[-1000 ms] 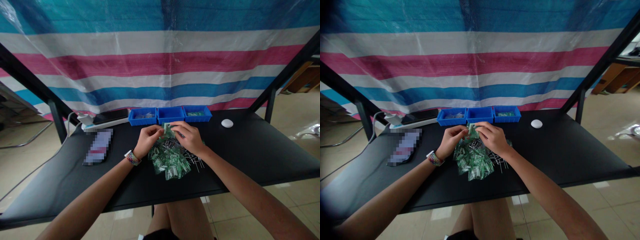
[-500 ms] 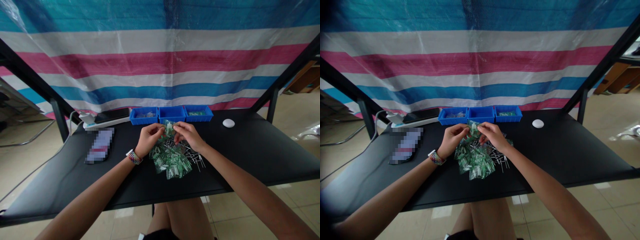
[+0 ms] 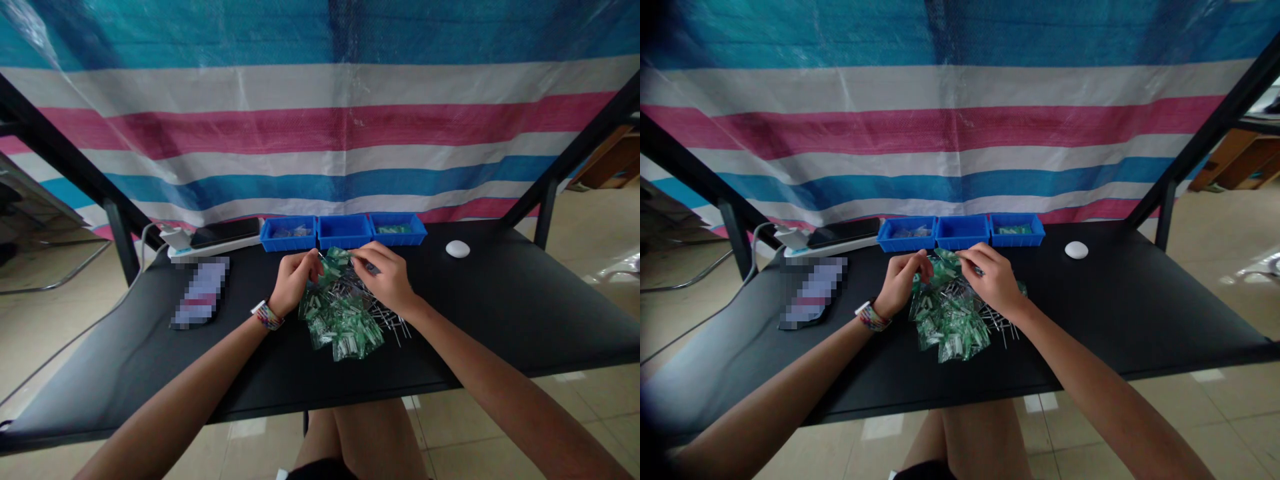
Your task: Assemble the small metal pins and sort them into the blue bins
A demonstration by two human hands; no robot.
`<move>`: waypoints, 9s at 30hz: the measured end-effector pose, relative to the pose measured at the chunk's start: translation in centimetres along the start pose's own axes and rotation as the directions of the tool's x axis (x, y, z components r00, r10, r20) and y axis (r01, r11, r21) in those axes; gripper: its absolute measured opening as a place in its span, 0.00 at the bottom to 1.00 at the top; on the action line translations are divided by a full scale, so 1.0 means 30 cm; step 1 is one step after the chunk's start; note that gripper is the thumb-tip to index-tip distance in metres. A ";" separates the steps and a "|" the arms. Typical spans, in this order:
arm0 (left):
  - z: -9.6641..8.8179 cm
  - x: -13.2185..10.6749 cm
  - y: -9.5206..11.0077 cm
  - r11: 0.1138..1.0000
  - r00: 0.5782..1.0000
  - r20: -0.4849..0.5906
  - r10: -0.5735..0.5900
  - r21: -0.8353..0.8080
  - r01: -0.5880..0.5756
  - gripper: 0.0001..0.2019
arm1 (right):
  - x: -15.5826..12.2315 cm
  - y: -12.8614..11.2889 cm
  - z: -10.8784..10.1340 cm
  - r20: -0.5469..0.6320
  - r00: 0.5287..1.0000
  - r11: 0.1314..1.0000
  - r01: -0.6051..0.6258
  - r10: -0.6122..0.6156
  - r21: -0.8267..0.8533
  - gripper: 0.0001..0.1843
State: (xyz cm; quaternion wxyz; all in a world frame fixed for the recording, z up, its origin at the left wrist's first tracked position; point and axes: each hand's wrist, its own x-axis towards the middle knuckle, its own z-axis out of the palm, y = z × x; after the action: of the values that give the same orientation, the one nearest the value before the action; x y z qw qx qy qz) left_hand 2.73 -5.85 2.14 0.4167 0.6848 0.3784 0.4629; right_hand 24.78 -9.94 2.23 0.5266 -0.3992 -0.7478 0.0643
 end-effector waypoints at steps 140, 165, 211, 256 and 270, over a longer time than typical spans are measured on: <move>0.008 0.009 0.020 0.964 0.961 0.250 -0.115 -0.205 0.169 0.18 | 0.006 0.059 0.063 0.346 0.837 0.601 -0.546 0.425 0.583 0.22; 0.009 0.004 -0.044 0.838 0.845 0.447 0.294 0.304 -0.453 0.15 | 0.051 0.301 -0.171 -0.144 0.979 0.721 -0.204 0.145 -0.662 0.20; 0.011 -0.001 -0.019 0.974 0.977 0.103 0.188 0.112 -0.199 0.14 | 0.033 0.042 -0.010 0.475 0.625 0.332 -0.756 0.619 0.564 0.19; 0.015 -0.031 -0.007 0.735 0.869 0.181 0.460 0.471 -0.487 0.16 | 0.019 0.044 0.012 0.579 0.585 0.173 -0.773 0.569 0.611 0.19; 0.022 -0.008 0.015 0.997 0.997 0.082 -0.017 -0.077 0.023 0.17 | 0.019 0.034 0.038 0.286 0.811 0.534 -0.560 0.511 0.633 0.23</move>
State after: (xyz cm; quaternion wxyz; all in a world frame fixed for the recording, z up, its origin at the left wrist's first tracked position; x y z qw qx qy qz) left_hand 3.34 -6.37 2.34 0.4628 0.6823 0.3497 0.4449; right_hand 24.29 -8.52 1.62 0.5655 -0.3793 -0.5258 0.5098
